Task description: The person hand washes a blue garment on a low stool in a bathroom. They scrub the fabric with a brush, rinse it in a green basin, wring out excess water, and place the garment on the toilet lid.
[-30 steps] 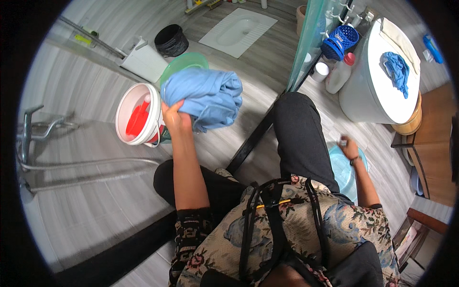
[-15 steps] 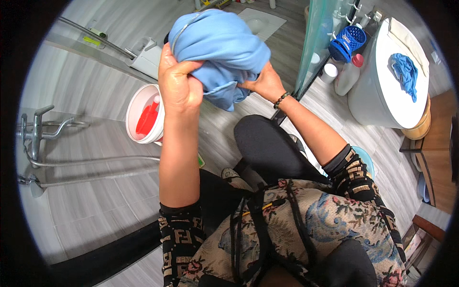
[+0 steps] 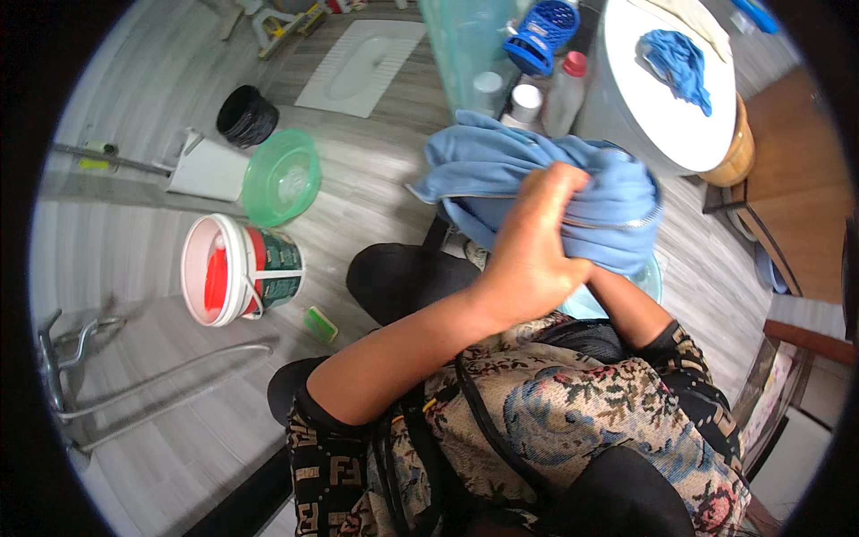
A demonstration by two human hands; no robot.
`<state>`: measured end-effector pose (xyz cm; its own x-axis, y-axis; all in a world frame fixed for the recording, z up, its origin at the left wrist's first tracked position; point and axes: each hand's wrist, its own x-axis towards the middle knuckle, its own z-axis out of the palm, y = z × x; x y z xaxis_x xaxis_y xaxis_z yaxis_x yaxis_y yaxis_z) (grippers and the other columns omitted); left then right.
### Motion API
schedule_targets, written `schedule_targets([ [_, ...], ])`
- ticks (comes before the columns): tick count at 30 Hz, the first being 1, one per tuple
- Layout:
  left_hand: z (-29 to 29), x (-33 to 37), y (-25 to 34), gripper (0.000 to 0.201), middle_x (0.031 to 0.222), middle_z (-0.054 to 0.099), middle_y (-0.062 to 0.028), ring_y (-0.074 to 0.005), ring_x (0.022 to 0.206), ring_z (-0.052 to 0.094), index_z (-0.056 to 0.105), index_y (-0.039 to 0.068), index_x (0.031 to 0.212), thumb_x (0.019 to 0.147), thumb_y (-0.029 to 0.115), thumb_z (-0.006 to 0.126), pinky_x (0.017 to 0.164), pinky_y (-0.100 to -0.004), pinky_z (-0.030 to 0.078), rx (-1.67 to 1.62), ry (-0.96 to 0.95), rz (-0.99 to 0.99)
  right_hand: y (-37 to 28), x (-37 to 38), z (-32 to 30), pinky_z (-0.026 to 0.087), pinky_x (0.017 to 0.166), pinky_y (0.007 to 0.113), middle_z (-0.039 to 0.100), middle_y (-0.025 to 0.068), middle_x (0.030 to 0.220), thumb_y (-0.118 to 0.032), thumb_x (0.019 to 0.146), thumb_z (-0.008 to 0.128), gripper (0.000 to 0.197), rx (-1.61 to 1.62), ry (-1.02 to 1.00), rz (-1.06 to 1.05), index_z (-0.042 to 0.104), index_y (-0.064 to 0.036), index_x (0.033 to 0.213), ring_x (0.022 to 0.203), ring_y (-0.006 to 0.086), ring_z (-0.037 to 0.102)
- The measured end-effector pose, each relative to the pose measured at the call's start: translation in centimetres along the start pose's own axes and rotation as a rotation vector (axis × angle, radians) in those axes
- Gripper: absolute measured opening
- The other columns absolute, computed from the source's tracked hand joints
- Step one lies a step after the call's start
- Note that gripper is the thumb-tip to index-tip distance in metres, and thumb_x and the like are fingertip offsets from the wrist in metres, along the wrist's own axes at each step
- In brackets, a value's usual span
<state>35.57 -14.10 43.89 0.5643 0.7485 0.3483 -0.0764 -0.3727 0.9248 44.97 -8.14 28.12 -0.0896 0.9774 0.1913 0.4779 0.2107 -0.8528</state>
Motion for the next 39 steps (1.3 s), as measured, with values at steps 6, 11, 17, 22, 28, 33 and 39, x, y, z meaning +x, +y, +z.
schedule_targets([
  [6, 7.6, 2.6, 2.1, 0.043, 0.09, 0.046, -0.0196, -0.0365, 0.09, 0.045, 0.039, -0.002, 0.095, 0.055, -0.004, 0.056, 0.079, -0.039, 0.036, -0.243, -0.176, 0.042, 6.1, -14.2, -10.2, 0.041, 0.072, 0.036, 0.057, 0.0166, 0.091, -0.036, 0.072, 0.062, 0.056, -0.347, -0.061, 0.478, 0.048, -0.0019, 0.114, 0.081, 0.0291, 0.052],
  [11, 11.4, 2.2, 1.8, 0.057, 0.097, 0.046, -0.0155, -0.0255, 0.095, 0.048, 0.039, 0.0, 0.105, 0.06, 0.011, 0.072, 0.085, -0.0349, 0.038, -0.302, -0.434, 0.049, 10.1, -27.5, -14.0, 0.044, 0.064, 0.036, 0.059, 0.0161, 0.085, -0.041, 0.072, 0.061, 0.057, -0.53, -0.204, 0.961, 0.05, -0.0006, 0.112, 0.071, 0.028, 0.055],
  [17, 6.5, 2.5, -4.7, 0.046, 0.11, 0.046, -0.0142, -0.026, 0.106, 0.045, 0.045, 0.005, 0.113, 0.072, 0.015, 0.064, 0.09, -0.0346, 0.037, 0.166, -0.408, 0.029, 12.4, -36.9, -13.3, 0.047, 0.054, 0.035, 0.061, 0.0154, 0.076, -0.046, 0.072, 0.06, 0.06, -0.49, -0.289, 1.224, 0.052, 0.001, 0.109, 0.059, 0.0266, 0.058],
  [22, -9.2, 1.2, -7.7, 0.029, 0.109, 0.054, -0.0045, -0.0152, 0.102, 0.048, 0.054, 0.006, 0.11, 0.082, 0.016, 0.056, 0.088, -0.0281, 0.036, 0.205, -0.039, -0.277, 12.6, -35.8, -13.1, 0.046, 0.07, 0.039, 0.061, 0.0201, 0.083, -0.041, 0.074, 0.056, 0.043, -0.314, -0.329, 1.352, 0.063, 0.0015, 0.079, 0.077, 0.0317, 0.06],
  [28, -24.7, -7.3, -10.7, 0.024, 0.095, 0.056, -0.0022, -0.0095, 0.086, 0.051, 0.058, 0.004, 0.102, 0.083, 0.019, 0.057, 0.074, -0.0201, 0.038, 0.27, 0.501, -0.657, 12.5, -30.7, -16.3, 0.047, 0.071, 0.041, 0.06, 0.0213, 0.088, -0.031, 0.07, 0.055, 0.034, -0.694, -0.147, 1.133, 0.062, -0.0019, 0.088, 0.082, 0.0354, 0.058],
  [33, -29.5, -15.6, -11.8, 0.026, 0.089, 0.06, -0.0025, -0.011, 0.078, 0.056, 0.056, 0.005, 0.101, 0.084, 0.024, 0.057, 0.066, -0.0224, 0.043, 0.012, 0.706, -0.835, 12.8, -27.2, -14.3, 0.043, 0.08, 0.043, 0.053, 0.0255, 0.106, -0.053, 0.068, 0.06, 0.08, -0.627, -0.393, 1.085, 0.032, -0.0051, 0.126, 0.097, 0.0372, 0.054],
  [39, -28.6, -14.9, -11.5, 0.023, 0.09, 0.061, -0.003, -0.0117, 0.074, 0.058, 0.055, 0.007, 0.1, 0.087, 0.026, 0.051, 0.066, -0.0237, 0.045, -0.075, 0.735, -0.806, 18.8, -23.7, -16.8, 0.045, 0.08, 0.039, 0.062, 0.0159, 0.092, -0.041, 0.066, 0.06, 0.041, -0.752, -0.518, 0.803, 0.064, -0.0122, 0.095, 0.086, 0.0312, 0.059],
])
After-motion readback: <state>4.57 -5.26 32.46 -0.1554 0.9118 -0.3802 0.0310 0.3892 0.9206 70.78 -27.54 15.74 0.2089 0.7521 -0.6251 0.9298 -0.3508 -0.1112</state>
